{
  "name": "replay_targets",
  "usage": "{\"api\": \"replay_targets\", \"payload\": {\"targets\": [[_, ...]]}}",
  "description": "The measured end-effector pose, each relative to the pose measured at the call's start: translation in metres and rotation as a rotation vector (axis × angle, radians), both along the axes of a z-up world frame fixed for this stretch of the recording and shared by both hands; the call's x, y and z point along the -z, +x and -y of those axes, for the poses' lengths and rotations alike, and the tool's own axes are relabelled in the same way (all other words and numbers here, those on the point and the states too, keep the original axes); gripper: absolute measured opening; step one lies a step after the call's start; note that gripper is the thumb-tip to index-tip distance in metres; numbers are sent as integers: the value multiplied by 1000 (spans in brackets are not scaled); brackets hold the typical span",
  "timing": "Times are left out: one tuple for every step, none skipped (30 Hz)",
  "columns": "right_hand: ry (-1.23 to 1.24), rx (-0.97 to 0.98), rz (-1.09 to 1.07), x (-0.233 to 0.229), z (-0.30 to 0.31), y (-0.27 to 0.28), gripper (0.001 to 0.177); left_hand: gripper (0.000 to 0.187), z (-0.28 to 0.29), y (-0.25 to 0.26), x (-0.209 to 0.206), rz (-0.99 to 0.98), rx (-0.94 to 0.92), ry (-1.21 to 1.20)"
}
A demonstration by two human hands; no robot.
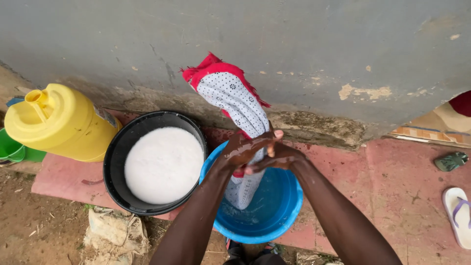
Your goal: Hand-washing clothes in a bucket of soapy water.
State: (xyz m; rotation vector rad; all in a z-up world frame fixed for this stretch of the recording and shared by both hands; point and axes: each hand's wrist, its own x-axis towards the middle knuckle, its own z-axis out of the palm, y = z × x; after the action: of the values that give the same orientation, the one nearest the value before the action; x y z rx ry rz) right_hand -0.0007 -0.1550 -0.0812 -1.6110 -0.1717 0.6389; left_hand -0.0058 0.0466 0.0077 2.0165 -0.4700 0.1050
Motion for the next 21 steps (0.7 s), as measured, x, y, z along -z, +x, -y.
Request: {"api": "replay_targets", "payload": {"targets": [[3, 11, 12, -2, 0, 0, 83, 26, 2, -3, -12, -50, 11, -41], [8, 19, 24, -4, -3, 0, 82, 29, 2, -4, -18, -99, 20, -80], [13, 27, 36, -5, -6, 1, 80, 32, 2, -4, -24, -148, 29, -119], [20, 37, 42, -6, -9, -2, 78, 35, 2, -7, -29, -203, 40, -157], [27, 47, 48, -6, -13, -4, 76, 38, 2, -7, -28, -258, 50, -194], [30, 57, 60, -7, -15, -4, 75, 41, 3, -6, -27, -308, 62, -235], [34, 68, 72, -8, -16, -5, 73, 44, 6, -3, -28, -358, 74, -275], [40, 78, 77, -8, -19, -7, 71, 44, 7, -1, -21, -362, 74, -275], [46, 87, 83, -8, -22, -9, 69, 44, 8, 1, -15, -263, 15, -277], [51, 98, 94, -8, -24, -10, 68, 43, 9, 4, -8, -159, -41, -279], [56, 108, 105, -10, -28, -11, 66, 43, 8, 10, 15, -158, -40, -279], [60, 120, 116, -13, -31, -13, 64, 31, 7, 16, 38, 107, -134, -89], [65, 131, 127, -17, -34, -13, 62, 23, 7, 22, 60, 372, -225, 104], [70, 142, 137, -21, -39, -14, 61, 23, 11, 18, 54, 372, -224, 104], [74, 153, 147, -25, -44, -16, 59, 23, 14, 13, 48, 417, -305, 140], [80, 163, 160, -30, -49, -15, 57, 25, 17, 10, 41, 465, -388, 176], [85, 173, 173, -34, -54, -15, 56, 25, 18, 13, 54, 468, -387, 175], [91, 181, 180, -37, -59, -17, 54, 26, 18, 13, 68, 320, -403, 129], [97, 188, 188, -40, -65, -20, 52, 27, 18, 12, 82, 171, -417, 83], [103, 195, 194, -43, -70, -22, 51, 27, 19, 11, 75, 168, -420, 84], [109, 201, 200, -45, -75, -24, 49, 33, 19, 11, 68, 128, -459, 11]]}}
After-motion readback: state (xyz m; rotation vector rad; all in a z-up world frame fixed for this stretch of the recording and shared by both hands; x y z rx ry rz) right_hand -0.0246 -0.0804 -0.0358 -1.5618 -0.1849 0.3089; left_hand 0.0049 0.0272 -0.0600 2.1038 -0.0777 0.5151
